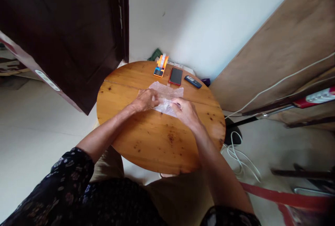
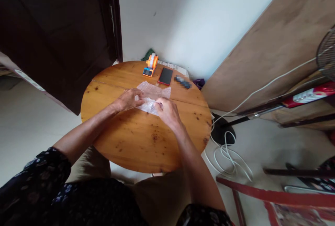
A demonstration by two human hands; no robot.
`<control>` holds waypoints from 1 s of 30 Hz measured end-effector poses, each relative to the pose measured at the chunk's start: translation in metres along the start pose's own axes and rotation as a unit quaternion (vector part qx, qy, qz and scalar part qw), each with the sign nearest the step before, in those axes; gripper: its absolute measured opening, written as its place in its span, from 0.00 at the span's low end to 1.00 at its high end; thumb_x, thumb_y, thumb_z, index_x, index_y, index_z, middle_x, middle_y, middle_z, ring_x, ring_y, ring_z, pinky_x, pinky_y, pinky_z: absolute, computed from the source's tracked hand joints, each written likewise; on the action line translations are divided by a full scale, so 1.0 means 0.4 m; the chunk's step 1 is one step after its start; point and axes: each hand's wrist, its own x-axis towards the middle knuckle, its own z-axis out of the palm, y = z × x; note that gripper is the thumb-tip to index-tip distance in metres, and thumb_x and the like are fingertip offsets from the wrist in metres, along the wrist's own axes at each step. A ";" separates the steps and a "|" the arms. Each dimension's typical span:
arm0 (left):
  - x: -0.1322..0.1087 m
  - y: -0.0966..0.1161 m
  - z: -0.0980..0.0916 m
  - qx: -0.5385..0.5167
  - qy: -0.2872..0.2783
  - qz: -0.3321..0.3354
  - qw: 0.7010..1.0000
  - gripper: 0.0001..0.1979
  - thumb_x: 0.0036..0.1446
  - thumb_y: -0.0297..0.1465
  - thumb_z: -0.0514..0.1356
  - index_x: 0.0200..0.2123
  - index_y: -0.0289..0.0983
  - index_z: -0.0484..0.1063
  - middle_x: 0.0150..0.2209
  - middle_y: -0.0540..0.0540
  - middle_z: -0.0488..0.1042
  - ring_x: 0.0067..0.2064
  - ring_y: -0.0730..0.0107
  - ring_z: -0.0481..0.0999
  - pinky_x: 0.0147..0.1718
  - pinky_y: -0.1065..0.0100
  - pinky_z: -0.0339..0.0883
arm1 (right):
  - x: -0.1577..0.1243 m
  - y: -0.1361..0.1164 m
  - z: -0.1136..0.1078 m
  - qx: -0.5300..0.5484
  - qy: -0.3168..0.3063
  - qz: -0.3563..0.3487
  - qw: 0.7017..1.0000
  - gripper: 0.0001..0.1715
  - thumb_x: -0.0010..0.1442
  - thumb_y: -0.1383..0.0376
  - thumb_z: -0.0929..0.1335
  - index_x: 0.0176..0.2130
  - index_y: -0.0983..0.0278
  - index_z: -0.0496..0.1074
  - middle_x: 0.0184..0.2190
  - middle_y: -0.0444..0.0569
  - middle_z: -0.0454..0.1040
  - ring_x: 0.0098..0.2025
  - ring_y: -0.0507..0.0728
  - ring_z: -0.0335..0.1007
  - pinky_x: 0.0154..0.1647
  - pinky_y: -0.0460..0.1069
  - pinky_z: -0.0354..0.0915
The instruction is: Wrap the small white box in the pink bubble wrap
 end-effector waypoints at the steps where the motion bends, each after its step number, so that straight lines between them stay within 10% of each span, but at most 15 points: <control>1: 0.011 -0.005 0.012 -0.017 0.013 -0.019 1.000 0.05 0.54 0.32 0.66 0.29 0.38 0.75 0.42 0.45 0.81 0.47 0.60 0.78 0.53 0.58 0.68 | 0.019 0.012 0.005 0.026 0.002 0.015 1.000 0.12 0.62 0.60 0.66 0.35 0.61 0.78 0.36 0.50 0.82 0.40 0.60 0.76 0.45 0.53 0.68; 8: 0.026 -0.016 0.075 -0.218 0.053 -0.063 0.973 0.09 0.48 0.32 0.66 0.25 0.36 0.69 0.28 0.52 0.72 0.30 0.74 0.68 0.31 0.72 0.61 | 0.047 0.066 0.068 0.189 0.014 0.081 0.978 0.15 0.55 0.52 0.67 0.29 0.61 0.73 0.24 0.43 0.72 0.29 0.55 0.66 0.30 0.48 0.60; 20: 0.011 0.002 0.050 -0.308 0.009 -0.093 0.947 0.11 0.44 0.30 0.68 0.22 0.36 0.67 0.22 0.55 0.65 0.25 0.79 0.59 0.25 0.72 0.52 | 0.012 0.048 0.073 0.241 0.003 0.123 0.963 0.16 0.52 0.51 0.68 0.26 0.60 0.68 0.21 0.40 0.63 0.24 0.52 0.56 0.26 0.47 0.53; 26: 0.005 0.003 0.049 -0.312 0.000 -0.103 0.945 0.08 0.45 0.27 0.66 0.22 0.35 0.67 0.21 0.56 0.64 0.25 0.79 0.58 0.26 0.73 0.52 | 0.015 0.067 0.058 0.176 -0.032 0.113 0.977 0.16 0.54 0.52 0.69 0.24 0.61 0.67 0.20 0.40 0.64 0.24 0.52 0.58 0.26 0.48 0.54; 30: 0.003 0.009 0.049 -0.310 0.003 -0.109 0.945 0.08 0.47 0.27 0.65 0.23 0.35 0.66 0.22 0.56 0.64 0.25 0.79 0.59 0.27 0.72 0.52 | 0.007 0.060 0.062 0.074 0.074 0.050 0.993 0.09 0.56 0.58 0.69 0.32 0.61 0.72 0.30 0.47 0.75 0.32 0.57 0.69 0.35 0.51 0.63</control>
